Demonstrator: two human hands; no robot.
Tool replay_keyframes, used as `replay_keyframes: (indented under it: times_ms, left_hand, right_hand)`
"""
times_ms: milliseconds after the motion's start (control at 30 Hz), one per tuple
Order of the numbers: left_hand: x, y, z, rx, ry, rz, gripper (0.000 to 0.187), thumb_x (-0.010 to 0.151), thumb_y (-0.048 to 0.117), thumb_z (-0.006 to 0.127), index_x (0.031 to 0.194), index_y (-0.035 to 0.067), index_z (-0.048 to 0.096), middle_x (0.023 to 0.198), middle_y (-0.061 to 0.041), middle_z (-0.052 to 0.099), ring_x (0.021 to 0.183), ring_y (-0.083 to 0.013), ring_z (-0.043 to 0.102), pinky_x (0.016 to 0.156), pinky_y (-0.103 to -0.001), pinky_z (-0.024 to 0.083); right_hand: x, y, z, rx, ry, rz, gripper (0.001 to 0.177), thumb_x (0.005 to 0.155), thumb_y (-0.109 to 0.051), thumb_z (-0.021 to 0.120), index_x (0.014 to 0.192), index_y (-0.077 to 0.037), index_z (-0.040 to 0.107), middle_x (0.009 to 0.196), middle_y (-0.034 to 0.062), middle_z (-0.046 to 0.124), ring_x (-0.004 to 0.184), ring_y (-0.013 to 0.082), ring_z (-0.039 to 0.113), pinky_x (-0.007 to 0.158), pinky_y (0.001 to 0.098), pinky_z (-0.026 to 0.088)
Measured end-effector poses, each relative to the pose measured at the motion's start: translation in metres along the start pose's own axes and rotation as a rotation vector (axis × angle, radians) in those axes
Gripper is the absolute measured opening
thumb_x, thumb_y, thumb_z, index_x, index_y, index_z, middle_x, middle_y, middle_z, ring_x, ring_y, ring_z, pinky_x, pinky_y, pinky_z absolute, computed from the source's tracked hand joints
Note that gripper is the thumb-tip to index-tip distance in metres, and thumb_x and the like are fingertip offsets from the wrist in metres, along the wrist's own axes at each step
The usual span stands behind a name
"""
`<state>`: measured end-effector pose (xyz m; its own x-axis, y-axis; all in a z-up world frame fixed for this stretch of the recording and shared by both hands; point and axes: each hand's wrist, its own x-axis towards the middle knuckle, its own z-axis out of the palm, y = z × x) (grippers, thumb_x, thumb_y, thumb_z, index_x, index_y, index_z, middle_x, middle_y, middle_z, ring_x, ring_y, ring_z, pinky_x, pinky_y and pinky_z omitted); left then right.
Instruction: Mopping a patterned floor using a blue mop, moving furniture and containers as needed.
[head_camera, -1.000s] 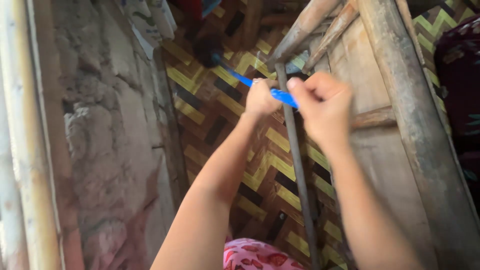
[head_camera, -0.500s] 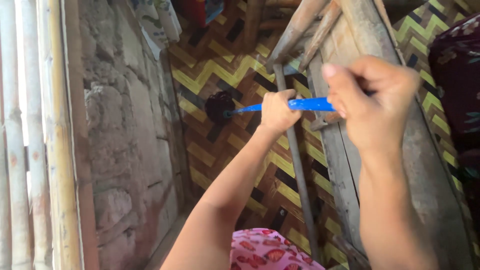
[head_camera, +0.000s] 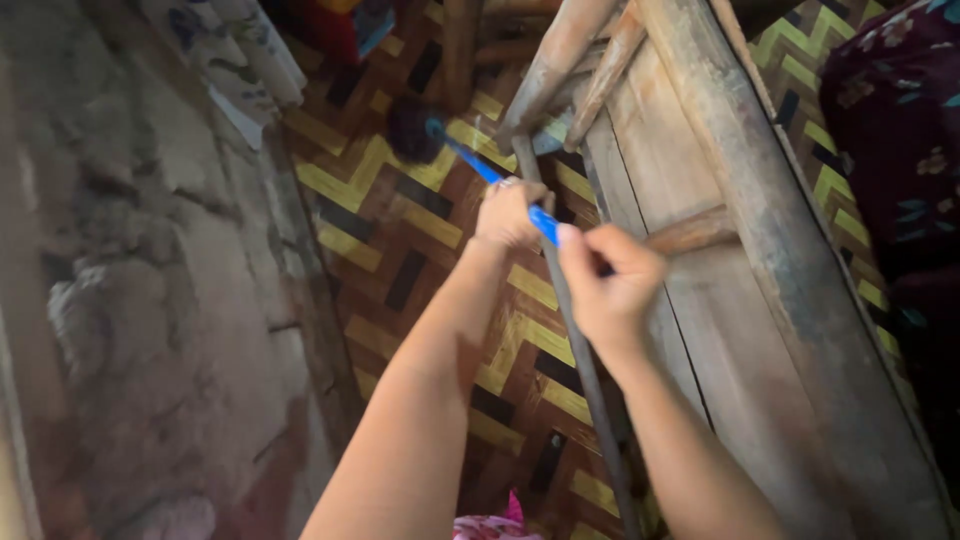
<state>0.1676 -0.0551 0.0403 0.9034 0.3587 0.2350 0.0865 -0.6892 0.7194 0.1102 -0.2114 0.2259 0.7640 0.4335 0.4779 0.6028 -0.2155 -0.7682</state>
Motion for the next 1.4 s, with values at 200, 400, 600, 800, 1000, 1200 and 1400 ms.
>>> replay_keyframes:
  times_ms: [200,400,600,800,1000,1200,1400]
  left_hand:
    - [0.040,-0.073,0.015,-0.043,-0.024,-0.114,0.025,0.080,0.033,0.069,0.097,0.016,0.075,0.104,-0.014,0.067,0.105,-0.0368,0.064,0.090,-0.047,0.050]
    - [0.023,-0.048,0.045,-0.060,-0.121,-0.112,0.020,0.078,0.025,0.067,0.094,0.019,0.078,0.113,-0.016,0.065,0.107,-0.0375,0.065,0.093,-0.044,0.053]
    - [-0.021,0.098,0.013,-0.221,-0.189,0.040,0.023,0.070,0.032,0.072,0.082,0.011,0.075,0.084,-0.020,0.072,0.084,-0.0399,0.070,0.077,-0.046,0.057]
    - [-0.085,0.188,0.016,-0.377,-0.303,0.001,0.022,0.076,0.026,0.064,0.078,0.007,0.072,0.078,-0.022,0.071,0.080,-0.0412,0.072,0.076,-0.046,0.059]
    - [-0.089,0.205,-0.015,-0.205,-0.385,-0.129,0.025,0.075,0.028,0.065,0.080,0.006,0.075,0.083,-0.026,0.070,0.088,-0.0419,0.071,0.080,-0.047,0.059]
    - [-0.080,0.179,-0.031,-0.168,-0.436,-0.059,0.022,0.074,0.028,0.064,0.080,0.011,0.077,0.083,-0.022,0.073,0.086,-0.0408,0.071,0.080,-0.047,0.057]
    - [-0.049,0.095,-0.018,-0.128,-0.400,0.044,0.022,0.072,0.032,0.069,0.080,0.012,0.074,0.081,-0.020,0.071,0.084,-0.0415,0.069,0.076,-0.049,0.056]
  right_hand:
    - [0.022,0.045,0.055,-0.036,-0.054,-0.080,0.032,0.097,-0.009,0.076,0.073,-0.005,0.056,0.060,-0.0003,0.048,0.055,0.0049,0.042,0.052,0.0269,0.034]
    - [0.006,0.045,0.019,-0.044,-0.036,-0.029,0.032,0.095,-0.011,0.077,0.071,-0.004,0.057,0.057,0.0002,0.048,0.054,0.0059,0.041,0.050,0.0280,0.032]
    - [0.009,-0.040,-0.084,-0.110,0.030,0.143,0.028,0.099,-0.012,0.079,0.079,-0.001,0.064,0.065,-0.0045,0.057,0.061,0.0018,0.047,0.053,0.0231,0.034]
    - [-0.017,-0.104,-0.166,-0.051,-0.065,0.212,0.025,0.101,-0.009,0.077,0.082,0.002,0.066,0.064,-0.0018,0.055,0.057,0.0012,0.047,0.051,0.0209,0.029]
    - [-0.015,-0.090,-0.195,0.224,-0.553,0.027,0.005,0.077,0.001,0.066,0.081,0.004,0.065,0.066,0.0030,0.058,0.058,0.0091,0.050,0.056,0.0248,0.036]
    - [-0.034,-0.056,-0.160,0.634,-0.482,-0.148,0.013,0.092,0.003,0.062,0.079,0.003,0.061,0.065,0.0054,0.058,0.057,0.0138,0.052,0.064,0.0304,0.046]
    - [-0.033,-0.034,-0.091,0.453,-0.300,-0.161,0.013,0.088,0.008,0.061,0.076,0.004,0.058,0.072,0.0088,0.062,0.063,0.0162,0.060,0.061,0.0316,0.047]
